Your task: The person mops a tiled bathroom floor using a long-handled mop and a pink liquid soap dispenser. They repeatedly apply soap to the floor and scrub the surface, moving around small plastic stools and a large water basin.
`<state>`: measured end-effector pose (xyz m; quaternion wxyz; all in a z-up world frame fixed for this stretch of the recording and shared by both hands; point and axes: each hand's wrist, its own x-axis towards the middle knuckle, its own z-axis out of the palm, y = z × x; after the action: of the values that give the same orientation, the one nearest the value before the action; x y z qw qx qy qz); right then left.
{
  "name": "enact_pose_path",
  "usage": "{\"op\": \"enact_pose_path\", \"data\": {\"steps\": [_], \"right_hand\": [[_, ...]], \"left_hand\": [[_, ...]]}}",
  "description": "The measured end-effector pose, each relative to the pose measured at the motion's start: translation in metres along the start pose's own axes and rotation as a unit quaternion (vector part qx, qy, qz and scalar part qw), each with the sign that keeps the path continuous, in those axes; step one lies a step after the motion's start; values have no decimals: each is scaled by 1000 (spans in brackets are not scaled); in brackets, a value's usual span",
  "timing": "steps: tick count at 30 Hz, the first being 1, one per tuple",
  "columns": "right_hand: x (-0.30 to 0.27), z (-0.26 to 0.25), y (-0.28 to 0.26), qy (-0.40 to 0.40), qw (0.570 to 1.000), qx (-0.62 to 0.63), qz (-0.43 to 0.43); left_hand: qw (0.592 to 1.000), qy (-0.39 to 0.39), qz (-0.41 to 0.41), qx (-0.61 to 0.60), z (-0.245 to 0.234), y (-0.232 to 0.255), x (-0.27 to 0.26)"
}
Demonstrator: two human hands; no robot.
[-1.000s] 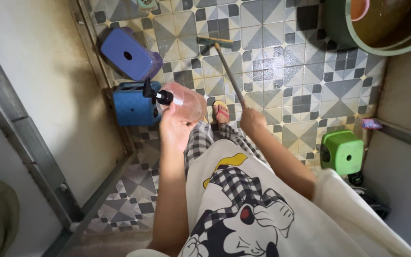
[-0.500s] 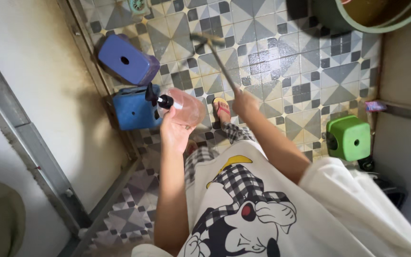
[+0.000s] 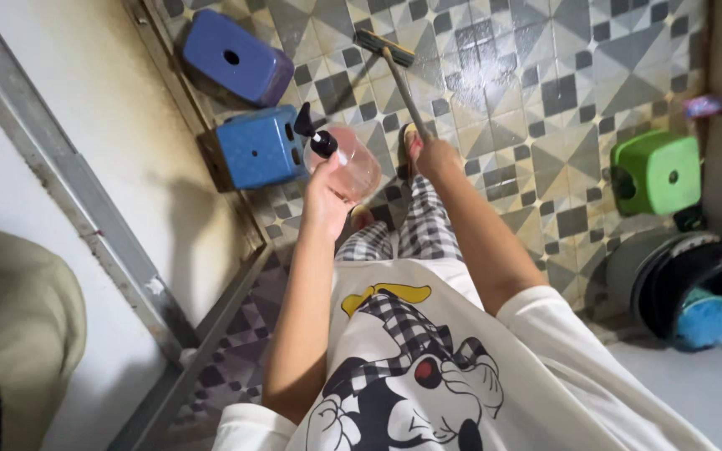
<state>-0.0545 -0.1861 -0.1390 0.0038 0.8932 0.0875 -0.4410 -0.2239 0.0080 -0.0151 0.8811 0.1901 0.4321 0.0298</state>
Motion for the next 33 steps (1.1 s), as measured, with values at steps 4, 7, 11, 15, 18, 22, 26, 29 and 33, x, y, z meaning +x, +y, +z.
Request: {"op": "enact_pose_path", "data": {"steps": [4,7,11,15,18,22,26,29,33], "right_hand": [[-71,61,12,-2,1000,-7,-10],[-94,90,20,-29,998,-46,-9],[-66,93,4,-10,998,33,48],[-32,80,0,10,999,21,22],[-75,95,28,-19,999,-24,9],[-119,109,50,-54,997,-9,54],[-78,107,55,-18,1000,-19,17],[-35,87,50,-3,1000,-5,15],[-67,77,64,-18,999,-32,-2]], "left_hand": [[998,34,-35,26,-12,-4,-21],[998,34,-50,16,-26,-7,-28],[998,37,-54,16,-32,-18,-28],[997,44,-58,29,-32,-28,-34],[999,-8,-31,23,-30,-32,-39],[999,33,-39,10,-19,-41,-46],[999,34,-25,9,-17,-45,-47],[999,41,-19,18,-15,-51,-55],[999,30,-9,23,-13,-55,-68]]}}
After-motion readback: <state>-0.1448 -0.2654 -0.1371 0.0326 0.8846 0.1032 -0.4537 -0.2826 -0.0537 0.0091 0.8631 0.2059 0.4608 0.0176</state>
